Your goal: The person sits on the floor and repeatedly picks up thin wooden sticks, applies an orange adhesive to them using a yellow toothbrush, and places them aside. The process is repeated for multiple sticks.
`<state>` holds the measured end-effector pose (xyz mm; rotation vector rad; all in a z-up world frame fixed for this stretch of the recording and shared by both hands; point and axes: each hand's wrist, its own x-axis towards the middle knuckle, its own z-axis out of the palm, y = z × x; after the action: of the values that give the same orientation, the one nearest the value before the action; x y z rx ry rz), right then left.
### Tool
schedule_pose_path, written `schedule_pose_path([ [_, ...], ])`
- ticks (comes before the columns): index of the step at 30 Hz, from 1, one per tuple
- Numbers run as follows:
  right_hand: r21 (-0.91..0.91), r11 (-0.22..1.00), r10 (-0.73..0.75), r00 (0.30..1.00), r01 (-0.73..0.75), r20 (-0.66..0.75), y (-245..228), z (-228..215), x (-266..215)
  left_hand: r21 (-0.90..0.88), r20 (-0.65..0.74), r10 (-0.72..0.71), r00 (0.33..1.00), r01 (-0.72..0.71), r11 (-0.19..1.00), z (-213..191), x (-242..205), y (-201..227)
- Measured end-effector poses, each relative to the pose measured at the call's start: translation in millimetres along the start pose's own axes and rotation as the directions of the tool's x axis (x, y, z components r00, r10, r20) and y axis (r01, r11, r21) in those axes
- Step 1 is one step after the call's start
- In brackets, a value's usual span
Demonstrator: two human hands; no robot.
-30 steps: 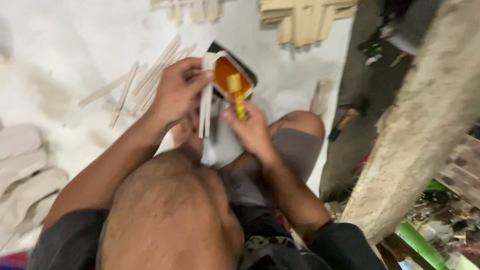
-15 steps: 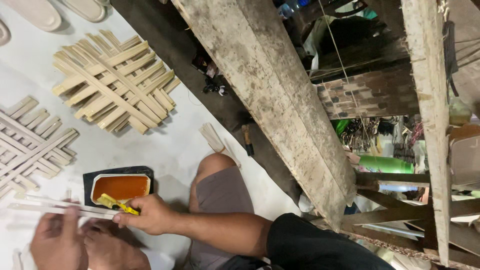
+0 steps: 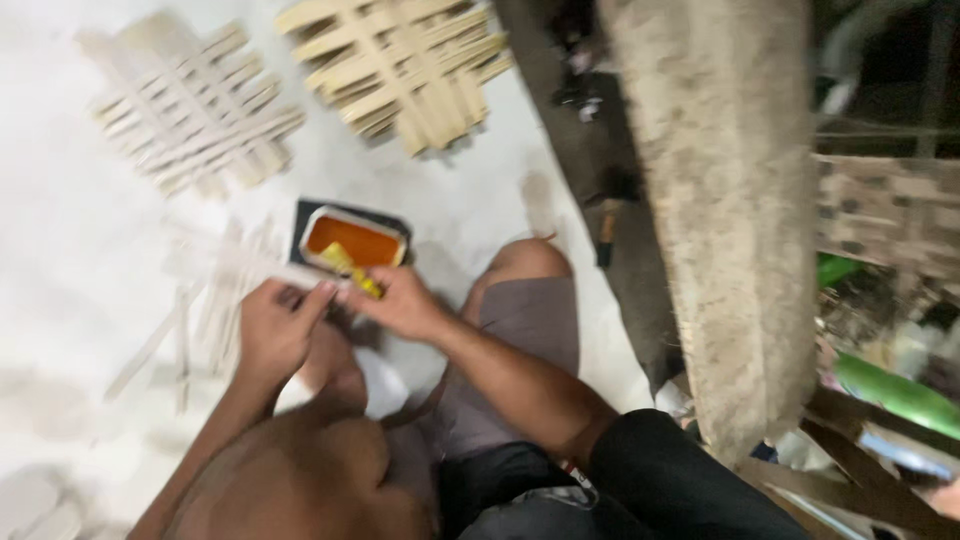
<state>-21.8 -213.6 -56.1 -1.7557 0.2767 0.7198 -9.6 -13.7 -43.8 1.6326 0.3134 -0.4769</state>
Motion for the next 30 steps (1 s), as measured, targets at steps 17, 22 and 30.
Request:
schedule_pose_path([
  [17,-0.131,0.937,-0.343,0.921,0.323,-0.182,-36.8,3.0,-10.6,-0.373,-0.436,-0.052,0.898,-0.128,0.919,-3.2,14.4,1.8],
  [22,-0.184,0.926,-0.370,0.888,0.329,-0.273,-52.3,2.8,-11.6,-0.348,-0.444,-0.024,0.896,-0.148,0.926,-3.4,14.2,3.6],
  [30,-0.295,0.868,-0.460,0.870,0.399,-0.177,-69.8,5.9,-17.1,-0.428,-0.432,-0.072,0.899,-0.134,0.894,-3.0,15.7,6.4],
])
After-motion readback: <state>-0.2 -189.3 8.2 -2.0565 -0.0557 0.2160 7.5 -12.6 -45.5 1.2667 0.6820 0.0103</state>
